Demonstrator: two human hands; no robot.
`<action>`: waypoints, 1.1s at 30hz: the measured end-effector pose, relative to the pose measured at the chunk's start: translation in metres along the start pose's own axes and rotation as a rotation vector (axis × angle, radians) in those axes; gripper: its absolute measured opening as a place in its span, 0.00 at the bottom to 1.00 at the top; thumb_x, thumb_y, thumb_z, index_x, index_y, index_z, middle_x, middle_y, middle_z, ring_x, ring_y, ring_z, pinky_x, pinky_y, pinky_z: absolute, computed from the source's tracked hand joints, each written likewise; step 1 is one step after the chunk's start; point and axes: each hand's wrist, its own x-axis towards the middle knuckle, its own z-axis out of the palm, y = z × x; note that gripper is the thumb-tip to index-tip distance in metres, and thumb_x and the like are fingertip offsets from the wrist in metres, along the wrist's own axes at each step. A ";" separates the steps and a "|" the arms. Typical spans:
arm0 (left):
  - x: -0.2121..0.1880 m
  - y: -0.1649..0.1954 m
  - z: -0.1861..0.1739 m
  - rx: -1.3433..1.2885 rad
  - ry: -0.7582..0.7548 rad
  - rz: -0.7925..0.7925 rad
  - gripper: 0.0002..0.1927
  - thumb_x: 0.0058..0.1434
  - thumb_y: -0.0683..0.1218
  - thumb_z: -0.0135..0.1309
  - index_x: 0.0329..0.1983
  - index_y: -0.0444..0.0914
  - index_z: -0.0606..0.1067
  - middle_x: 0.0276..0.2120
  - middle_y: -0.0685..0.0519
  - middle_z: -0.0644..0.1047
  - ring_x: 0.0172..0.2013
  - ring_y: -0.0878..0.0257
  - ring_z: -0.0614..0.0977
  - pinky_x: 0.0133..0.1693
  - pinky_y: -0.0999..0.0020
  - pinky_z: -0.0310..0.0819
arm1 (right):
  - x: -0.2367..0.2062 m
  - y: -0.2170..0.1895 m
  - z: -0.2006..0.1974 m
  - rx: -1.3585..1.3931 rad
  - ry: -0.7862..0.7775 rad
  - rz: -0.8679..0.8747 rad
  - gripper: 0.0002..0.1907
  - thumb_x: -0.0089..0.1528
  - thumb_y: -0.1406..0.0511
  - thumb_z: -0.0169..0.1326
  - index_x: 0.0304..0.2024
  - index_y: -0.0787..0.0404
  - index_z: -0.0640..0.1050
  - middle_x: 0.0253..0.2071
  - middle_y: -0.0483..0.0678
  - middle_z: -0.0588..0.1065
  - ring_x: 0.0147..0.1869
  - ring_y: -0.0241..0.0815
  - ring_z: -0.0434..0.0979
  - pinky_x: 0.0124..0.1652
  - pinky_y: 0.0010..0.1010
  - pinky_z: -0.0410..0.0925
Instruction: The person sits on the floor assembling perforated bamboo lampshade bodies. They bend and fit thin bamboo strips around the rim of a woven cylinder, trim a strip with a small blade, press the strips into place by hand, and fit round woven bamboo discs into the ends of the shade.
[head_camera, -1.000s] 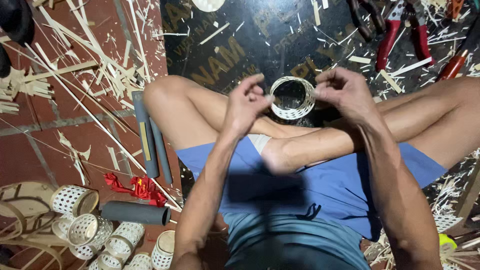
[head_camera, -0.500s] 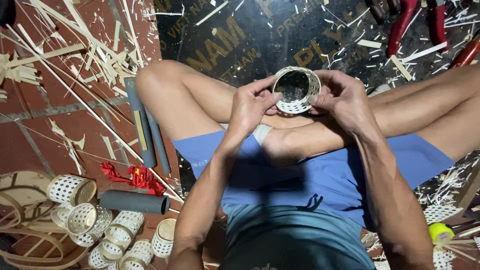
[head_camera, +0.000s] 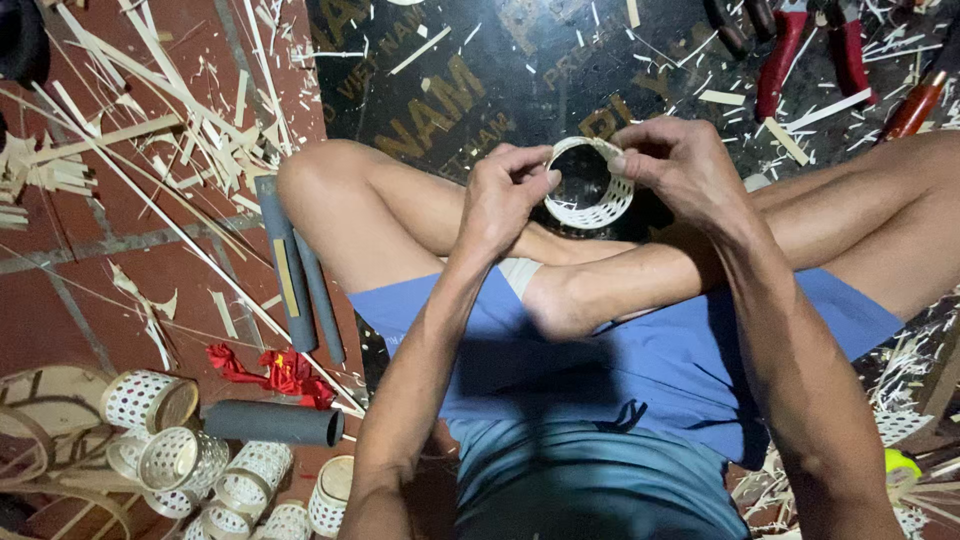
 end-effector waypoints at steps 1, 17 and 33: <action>0.000 0.000 0.002 -0.062 0.001 -0.014 0.15 0.57 0.39 0.65 0.48 0.31 0.82 0.32 0.53 0.76 0.32 0.69 0.77 0.36 0.74 0.72 | 0.003 0.001 -0.002 0.017 -0.007 0.035 0.12 0.63 0.68 0.62 0.47 0.67 0.82 0.36 0.46 0.79 0.38 0.32 0.76 0.38 0.25 0.70; -0.021 -0.016 0.011 -0.493 -0.046 -0.184 0.29 0.59 0.35 0.62 0.64 0.27 0.71 0.33 0.56 0.76 0.30 0.73 0.76 0.32 0.77 0.75 | -0.019 0.014 -0.005 0.139 0.061 0.070 0.22 0.60 0.72 0.63 0.57 0.69 0.78 0.37 0.45 0.77 0.38 0.32 0.76 0.39 0.24 0.71; -0.050 -0.007 0.028 -0.534 0.215 0.149 0.18 0.64 0.30 0.54 0.58 0.29 0.74 0.51 0.49 0.76 0.52 0.65 0.80 0.56 0.70 0.76 | -0.066 -0.010 0.030 -0.530 0.472 -0.790 0.21 0.58 0.77 0.66 0.54 0.66 0.79 0.42 0.56 0.76 0.40 0.52 0.78 0.37 0.38 0.70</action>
